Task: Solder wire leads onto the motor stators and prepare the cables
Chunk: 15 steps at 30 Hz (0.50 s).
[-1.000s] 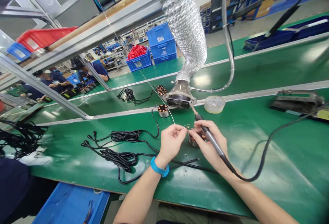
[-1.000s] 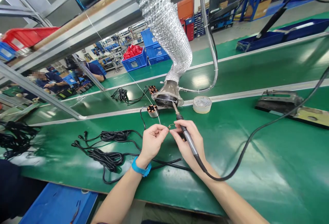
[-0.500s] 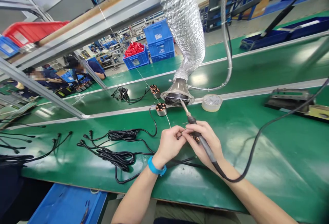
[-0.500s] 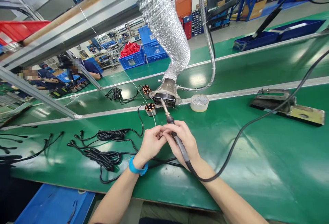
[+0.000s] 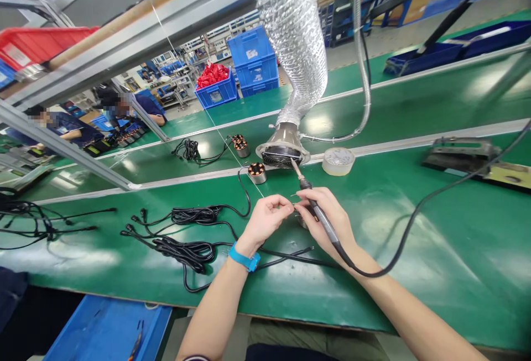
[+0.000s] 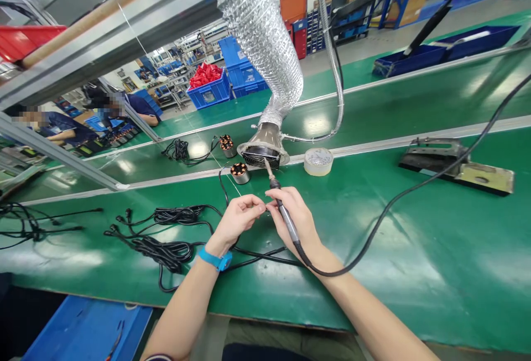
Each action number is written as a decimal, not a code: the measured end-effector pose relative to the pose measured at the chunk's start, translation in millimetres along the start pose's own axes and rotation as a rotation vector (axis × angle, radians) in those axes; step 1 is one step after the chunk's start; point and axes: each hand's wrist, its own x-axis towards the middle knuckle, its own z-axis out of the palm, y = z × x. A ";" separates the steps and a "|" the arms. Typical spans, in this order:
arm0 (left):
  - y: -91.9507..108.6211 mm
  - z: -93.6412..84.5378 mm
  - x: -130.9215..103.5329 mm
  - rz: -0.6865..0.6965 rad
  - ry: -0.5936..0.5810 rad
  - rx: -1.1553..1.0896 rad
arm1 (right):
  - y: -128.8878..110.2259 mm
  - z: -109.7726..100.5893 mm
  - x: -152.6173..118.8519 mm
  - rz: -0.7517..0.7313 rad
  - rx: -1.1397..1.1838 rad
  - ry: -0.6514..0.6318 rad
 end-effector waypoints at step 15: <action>-18.0 4.7 17.4 -0.037 0.242 -0.170 | 0.5 -24.9 -5.4 0.019 -0.090 0.266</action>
